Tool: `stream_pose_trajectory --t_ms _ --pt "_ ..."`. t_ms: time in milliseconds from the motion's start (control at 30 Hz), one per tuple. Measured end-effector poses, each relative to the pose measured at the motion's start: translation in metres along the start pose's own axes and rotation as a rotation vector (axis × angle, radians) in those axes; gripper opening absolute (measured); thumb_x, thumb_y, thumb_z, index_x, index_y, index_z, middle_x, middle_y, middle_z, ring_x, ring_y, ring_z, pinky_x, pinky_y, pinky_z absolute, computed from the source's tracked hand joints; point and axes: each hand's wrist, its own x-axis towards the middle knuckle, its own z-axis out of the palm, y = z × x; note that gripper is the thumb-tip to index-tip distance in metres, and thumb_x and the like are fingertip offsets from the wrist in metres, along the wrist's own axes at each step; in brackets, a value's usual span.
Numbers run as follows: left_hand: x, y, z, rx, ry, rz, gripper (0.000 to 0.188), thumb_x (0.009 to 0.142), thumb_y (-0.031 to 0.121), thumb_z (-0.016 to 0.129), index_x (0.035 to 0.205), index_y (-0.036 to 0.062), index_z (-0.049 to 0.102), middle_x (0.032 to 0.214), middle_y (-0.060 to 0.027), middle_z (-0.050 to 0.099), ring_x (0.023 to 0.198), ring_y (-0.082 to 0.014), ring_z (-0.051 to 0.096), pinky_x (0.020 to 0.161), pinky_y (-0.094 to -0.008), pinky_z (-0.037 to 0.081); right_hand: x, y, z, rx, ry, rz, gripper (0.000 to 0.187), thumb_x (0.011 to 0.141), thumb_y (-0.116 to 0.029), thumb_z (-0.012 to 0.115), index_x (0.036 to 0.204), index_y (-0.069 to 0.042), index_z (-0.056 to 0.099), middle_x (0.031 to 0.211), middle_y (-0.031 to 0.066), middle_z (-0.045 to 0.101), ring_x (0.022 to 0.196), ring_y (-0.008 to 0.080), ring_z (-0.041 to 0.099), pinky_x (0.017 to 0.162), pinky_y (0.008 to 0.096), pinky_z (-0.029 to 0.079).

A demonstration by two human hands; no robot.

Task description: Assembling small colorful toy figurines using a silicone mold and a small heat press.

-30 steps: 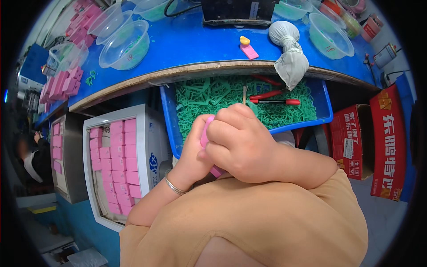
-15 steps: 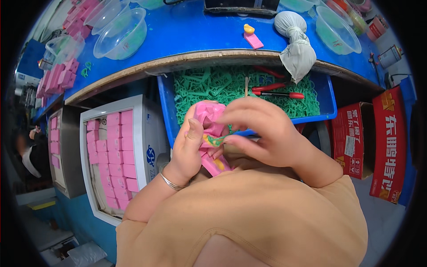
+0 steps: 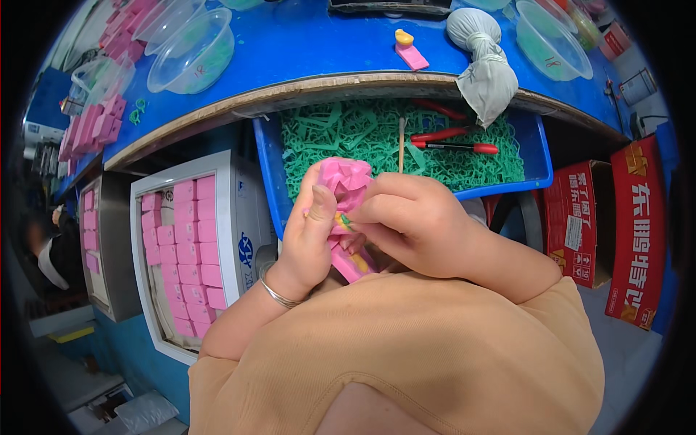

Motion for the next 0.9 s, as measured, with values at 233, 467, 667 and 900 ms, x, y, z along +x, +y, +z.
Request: stream_pose_trajectory --t_ms 233,467,667,900 --pt "-0.001 -0.002 -0.001 0.047 0.003 0.059 0.053 0.094 0.048 0.029 0.122 0.0036 0.035 0.096 -0.0059 0.053 0.070 -0.0075 0.049 0.058 -0.0204 0.041 -0.007 0.000 0.004 0.029 0.031 0.065 0.010 0.070 -0.003 0.065 0.074 -0.005 0.056 0.069 0.0069 0.050 0.059 0.0239 0.052 0.048 0.0333 0.041" --pt "-0.001 -0.004 0.004 0.144 0.123 0.074 0.063 0.091 0.058 0.021 0.118 0.0042 0.041 0.091 -0.0072 0.054 0.068 -0.0092 0.050 0.057 -0.0215 0.041 -0.013 0.003 0.008 0.075 0.093 0.061 0.013 0.070 0.001 0.065 0.079 -0.004 0.057 0.072 0.0076 0.053 0.060 0.0231 0.054 0.049 0.0320 0.042" --pt "-0.002 -0.003 -0.002 0.031 -0.004 0.077 0.056 0.094 0.050 0.029 0.123 0.0029 0.035 0.099 -0.0078 0.052 0.073 -0.0097 0.049 0.061 -0.0220 0.042 -0.014 0.002 0.009 0.126 0.139 0.070 0.012 0.072 0.004 0.064 0.080 -0.002 0.057 0.073 0.0084 0.054 0.064 0.0234 0.054 0.052 0.0315 0.043" --pt "-0.004 -0.006 -0.002 -0.101 -0.018 0.039 0.056 0.093 0.051 0.031 0.123 0.0039 0.033 0.090 -0.0099 0.052 0.058 -0.0114 0.046 0.051 -0.0235 0.040 -0.016 0.002 0.011 0.149 0.162 0.076 0.013 0.073 0.005 0.063 0.081 -0.001 0.055 0.074 0.0091 0.054 0.067 0.0240 0.053 0.056 0.0327 0.043"
